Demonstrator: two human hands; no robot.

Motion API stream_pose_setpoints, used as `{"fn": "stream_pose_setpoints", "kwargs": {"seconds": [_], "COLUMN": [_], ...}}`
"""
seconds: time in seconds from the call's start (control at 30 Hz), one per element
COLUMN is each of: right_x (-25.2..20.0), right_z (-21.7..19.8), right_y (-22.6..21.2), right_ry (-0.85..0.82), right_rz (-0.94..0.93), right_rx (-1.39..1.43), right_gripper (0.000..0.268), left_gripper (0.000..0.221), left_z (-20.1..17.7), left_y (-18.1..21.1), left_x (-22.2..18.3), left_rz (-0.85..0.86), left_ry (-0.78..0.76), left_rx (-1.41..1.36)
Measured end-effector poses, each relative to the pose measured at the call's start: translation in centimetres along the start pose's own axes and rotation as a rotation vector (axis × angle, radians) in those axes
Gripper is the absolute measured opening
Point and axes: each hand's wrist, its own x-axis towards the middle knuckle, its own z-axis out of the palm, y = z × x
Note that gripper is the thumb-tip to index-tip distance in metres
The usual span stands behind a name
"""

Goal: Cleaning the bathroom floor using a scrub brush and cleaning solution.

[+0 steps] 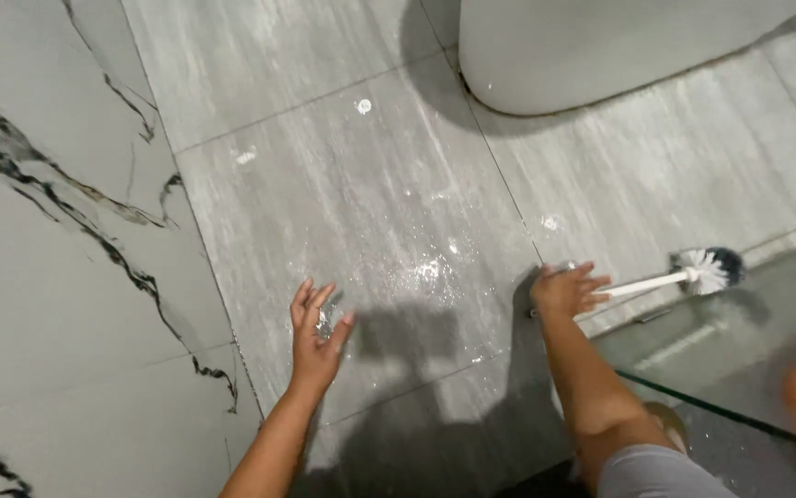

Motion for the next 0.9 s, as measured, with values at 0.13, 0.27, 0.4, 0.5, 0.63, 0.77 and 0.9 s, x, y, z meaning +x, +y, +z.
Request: {"fn": "stream_pose_setpoints", "kwargs": {"seconds": [0.13,0.27,0.4,0.5,0.63,0.77,0.9], "right_x": [2.4,7.8,4.4,-10.9,-14.7,-9.1,-6.2], "right_z": [3.3,5.9,9.4,4.5,0.9,5.1,10.8], "right_y": [4.5,5.5,5.0,0.9,-3.8,-6.7,-2.4], "right_ry": [0.042,0.168,0.097,-0.361,-0.616,-0.545,-0.524], "right_rz": [0.220,0.276,0.051,-0.255,-0.940,-0.931,-0.945], "right_rx": [0.100,0.344,0.722,0.211,-0.444,-0.554,-0.313], "right_gripper": [0.095,0.075,0.058,0.074,0.072,0.056,0.054], "left_gripper": [0.052,0.046,0.043,0.040,0.038,0.039,0.039], "left_z": [0.8,-0.6,-1.9,-2.9,-5.3,-8.0,-10.9], "left_y": [-0.6,-0.8,-3.8,-4.3,-2.0,1.1,6.5], "left_x": [-0.5,-0.5,-1.0,-1.4,-3.6,-9.2,-13.5], "left_rz": [-0.062,-0.112,-0.175,-0.250,-0.263,-0.142,-0.255], "left_ry": [0.022,0.079,0.232,0.288,0.281,0.229,0.242], "left_rx": [-0.006,-0.012,-0.072,-0.130,-0.171,-0.118,-0.072]}}
